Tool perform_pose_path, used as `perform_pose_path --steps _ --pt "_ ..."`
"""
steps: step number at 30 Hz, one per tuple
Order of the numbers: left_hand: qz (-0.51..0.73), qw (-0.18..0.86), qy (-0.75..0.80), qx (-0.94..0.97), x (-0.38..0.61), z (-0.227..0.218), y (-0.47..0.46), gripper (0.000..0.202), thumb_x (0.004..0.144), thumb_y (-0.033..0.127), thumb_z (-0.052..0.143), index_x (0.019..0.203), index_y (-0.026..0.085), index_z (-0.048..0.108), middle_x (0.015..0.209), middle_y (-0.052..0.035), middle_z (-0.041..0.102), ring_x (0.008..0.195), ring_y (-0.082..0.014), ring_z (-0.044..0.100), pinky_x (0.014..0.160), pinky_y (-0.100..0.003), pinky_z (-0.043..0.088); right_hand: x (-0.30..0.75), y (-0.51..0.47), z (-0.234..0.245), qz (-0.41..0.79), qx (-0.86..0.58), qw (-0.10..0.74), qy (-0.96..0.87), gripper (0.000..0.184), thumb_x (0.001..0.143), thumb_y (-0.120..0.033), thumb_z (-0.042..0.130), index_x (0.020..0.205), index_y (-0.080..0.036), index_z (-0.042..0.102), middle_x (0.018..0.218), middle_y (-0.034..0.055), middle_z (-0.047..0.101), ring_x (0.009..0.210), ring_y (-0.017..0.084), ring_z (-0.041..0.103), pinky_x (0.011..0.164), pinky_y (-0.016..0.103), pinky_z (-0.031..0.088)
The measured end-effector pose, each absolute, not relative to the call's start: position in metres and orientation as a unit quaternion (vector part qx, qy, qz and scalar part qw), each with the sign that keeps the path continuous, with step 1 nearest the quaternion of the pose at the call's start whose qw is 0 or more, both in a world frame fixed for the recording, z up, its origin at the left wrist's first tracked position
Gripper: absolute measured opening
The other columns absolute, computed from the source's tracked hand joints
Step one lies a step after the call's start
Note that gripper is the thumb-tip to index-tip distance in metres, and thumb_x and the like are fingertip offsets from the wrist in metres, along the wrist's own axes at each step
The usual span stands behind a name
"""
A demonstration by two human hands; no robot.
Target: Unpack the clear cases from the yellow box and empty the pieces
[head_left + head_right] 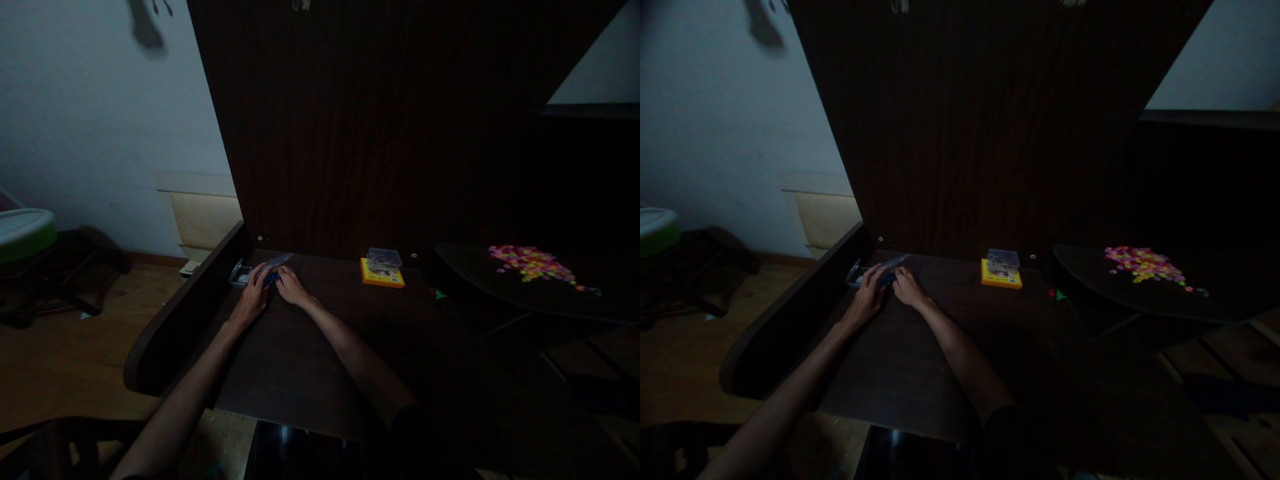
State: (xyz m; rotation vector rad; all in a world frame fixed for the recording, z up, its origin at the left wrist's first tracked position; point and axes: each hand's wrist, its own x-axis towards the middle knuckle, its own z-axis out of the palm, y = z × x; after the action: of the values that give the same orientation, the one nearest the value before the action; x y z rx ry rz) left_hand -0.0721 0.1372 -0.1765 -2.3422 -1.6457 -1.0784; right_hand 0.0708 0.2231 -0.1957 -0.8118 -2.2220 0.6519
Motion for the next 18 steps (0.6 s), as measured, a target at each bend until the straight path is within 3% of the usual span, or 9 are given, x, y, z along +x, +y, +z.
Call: perform_pose_path --steps 7,13,18 --pt "-0.282 0.042 -0.529 -0.799 -0.0736 -0.1717 0.1423 0.061 0.089 0.004 0.037 0.146 0.022 0.028 0.151 -0.017 0.027 0.133 -0.0284 0.044 0.101 -0.045 0.05 0.0667 0.2266 -0.2 0.286 -0.337 0.36 -0.822 0.03 0.09 -0.017 0.052 0.119 -0.015 0.059 0.121 0.0115 0.058 0.119 0.022 0.05 0.108 0.038 0.036" --pt "-0.214 0.07 -0.488 -0.843 -0.0735 -0.1675 0.1433 0.074 0.08 -0.006 0.036 0.148 0.022 0.028 0.157 -0.0141 0.021 0.145 -0.0275 0.026 0.11 -0.044 0.041 0.065 0.2315 -0.2051 0.309 -0.341 0.371 -0.806 0.029 0.082 -0.009 0.055 0.108 -0.017 0.064 0.116 0.0086 0.063 0.113 0.022 0.055 0.105 0.037 0.041" --pt "-0.208 0.062 -0.48 -0.85 -0.0747 -0.1675 0.1443 0.076 0.079 -0.006 0.038 0.149 0.024 0.03 0.158 -0.0121 0.022 0.145 -0.0267 0.025 0.111 -0.044 0.04 0.0635 0.2326 -0.2056 0.317 -0.346 0.387 -0.794 0.033 0.079 -0.003 0.049 0.104 -0.018 0.065 0.111 0.0064 0.065 0.11 0.021 0.057 0.103 0.036 0.043"
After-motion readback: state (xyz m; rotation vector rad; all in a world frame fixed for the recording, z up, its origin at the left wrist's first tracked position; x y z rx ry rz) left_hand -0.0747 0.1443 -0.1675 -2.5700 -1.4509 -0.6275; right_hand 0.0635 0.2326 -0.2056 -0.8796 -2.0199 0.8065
